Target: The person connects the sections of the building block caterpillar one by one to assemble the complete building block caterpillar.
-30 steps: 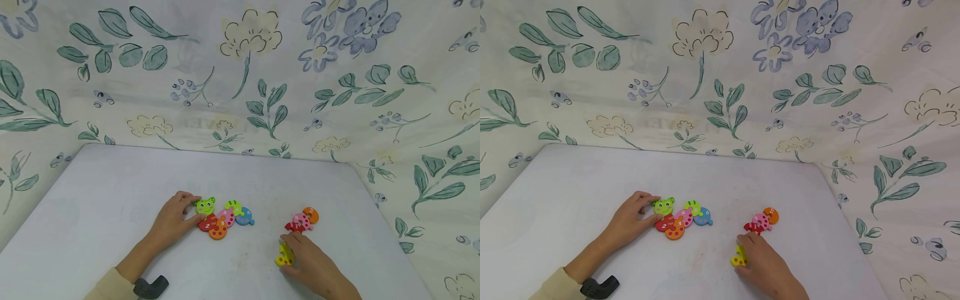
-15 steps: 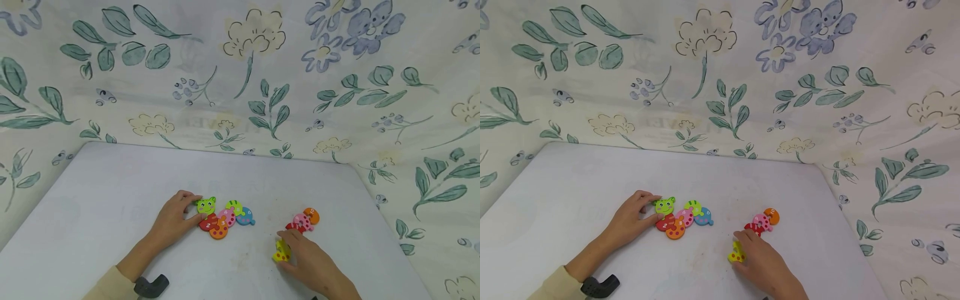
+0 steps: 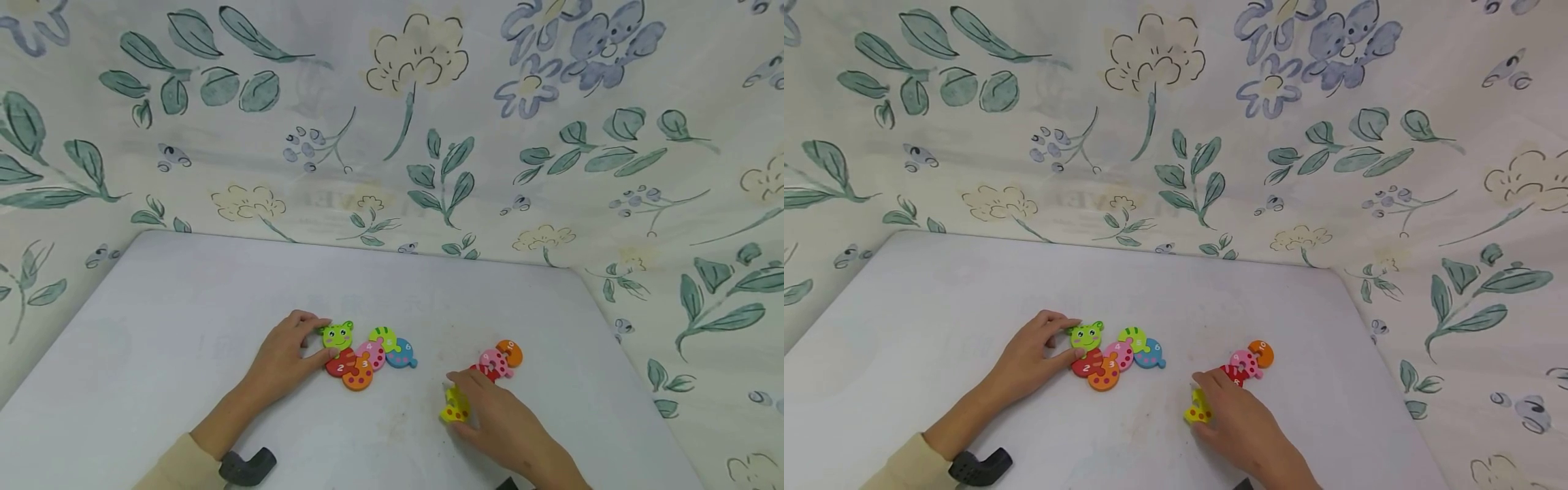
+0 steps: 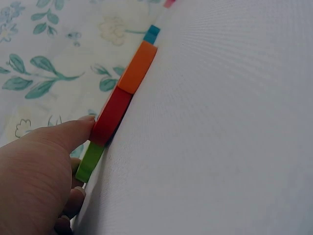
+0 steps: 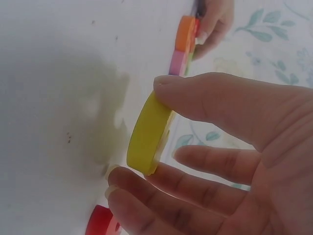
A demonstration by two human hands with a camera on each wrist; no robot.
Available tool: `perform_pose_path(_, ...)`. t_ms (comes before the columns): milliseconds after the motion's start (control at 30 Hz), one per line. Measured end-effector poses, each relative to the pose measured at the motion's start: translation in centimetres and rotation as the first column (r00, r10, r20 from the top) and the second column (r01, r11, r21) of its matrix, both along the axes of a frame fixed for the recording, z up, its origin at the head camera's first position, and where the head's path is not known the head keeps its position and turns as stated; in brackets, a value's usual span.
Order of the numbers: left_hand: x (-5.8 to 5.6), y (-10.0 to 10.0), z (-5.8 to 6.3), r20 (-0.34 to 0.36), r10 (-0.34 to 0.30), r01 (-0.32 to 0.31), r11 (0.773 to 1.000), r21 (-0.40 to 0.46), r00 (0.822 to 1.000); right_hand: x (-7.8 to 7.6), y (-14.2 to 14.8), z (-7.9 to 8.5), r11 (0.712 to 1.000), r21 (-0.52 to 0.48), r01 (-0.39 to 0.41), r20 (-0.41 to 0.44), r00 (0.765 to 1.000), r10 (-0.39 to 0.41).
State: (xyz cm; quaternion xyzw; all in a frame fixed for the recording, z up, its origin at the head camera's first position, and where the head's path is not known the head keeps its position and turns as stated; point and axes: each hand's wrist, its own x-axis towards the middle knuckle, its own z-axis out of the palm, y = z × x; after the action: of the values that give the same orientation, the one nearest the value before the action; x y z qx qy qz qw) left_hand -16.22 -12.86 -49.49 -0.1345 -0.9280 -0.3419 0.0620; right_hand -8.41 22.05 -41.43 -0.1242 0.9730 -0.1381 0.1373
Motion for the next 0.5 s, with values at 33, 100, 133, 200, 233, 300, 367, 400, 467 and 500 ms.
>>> perform_pose_path(33,0.0,0.0,0.0,0.001,-0.001,0.001,1.000,0.000,1.000,-0.1,-0.1,0.0,1.000,-0.002,-0.005,0.000,1.000,0.005)
perform_pose_path(100,0.0,0.0,-0.1,0.001,-0.001,0.001,1.000,0.003,1.000,-0.2,-0.2,0.1,1.000,-0.007,-0.015,-0.002,1.000,0.015)
perform_pose_path(133,0.0,-0.1,-0.1,0.000,-0.002,0.002,1.000,0.004,1.000,-0.2,-0.2,0.1,1.000,-0.006,-0.018,-0.002,1.000,0.018)
perform_pose_path(200,0.0,-0.1,-0.1,0.000,-0.002,0.002,1.000,0.002,1.000,-0.4,-0.4,0.2,1.000,-0.007,-0.027,-0.004,1.000,0.027)
perform_pose_path(233,0.0,-0.1,-0.1,0.001,-0.002,0.002,1.000,0.003,1.000,-0.4,-0.4,0.3,1.000,-0.007,-0.029,-0.007,1.000,0.029)
perform_pose_path(300,0.0,-0.1,-0.1,0.003,-0.002,0.002,1.000,0.001,1.000,-0.5,-0.6,0.3,0.999,-0.005,-0.034,-0.011,0.999,0.034)
perform_pose_path(367,0.0,-0.1,-0.1,0.005,-0.003,0.003,1.000,-0.001,1.000,-0.7,-0.6,0.3,0.999,-0.003,-0.034,-0.014,0.999,0.034)
perform_pose_path(400,0.0,-0.1,-0.1,0.006,-0.003,0.003,1.000,-0.001,1.000,-0.8,-0.7,0.3,0.999,-0.002,-0.032,-0.014,0.999,0.032)
perform_pose_path(467,0.0,-0.1,-0.1,0.003,-0.003,0.003,1.000,-0.002,1.000,-1.1,-0.8,0.2,1.000,0.001,-0.029,-0.011,1.000,0.029)
perform_pose_path(500,0.0,-0.1,-0.1,0.000,-0.004,0.004,1.000,-0.003,1.000,-1.2,-0.9,0.2,1.000,0.001,-0.026,-0.007,1.000,0.026)
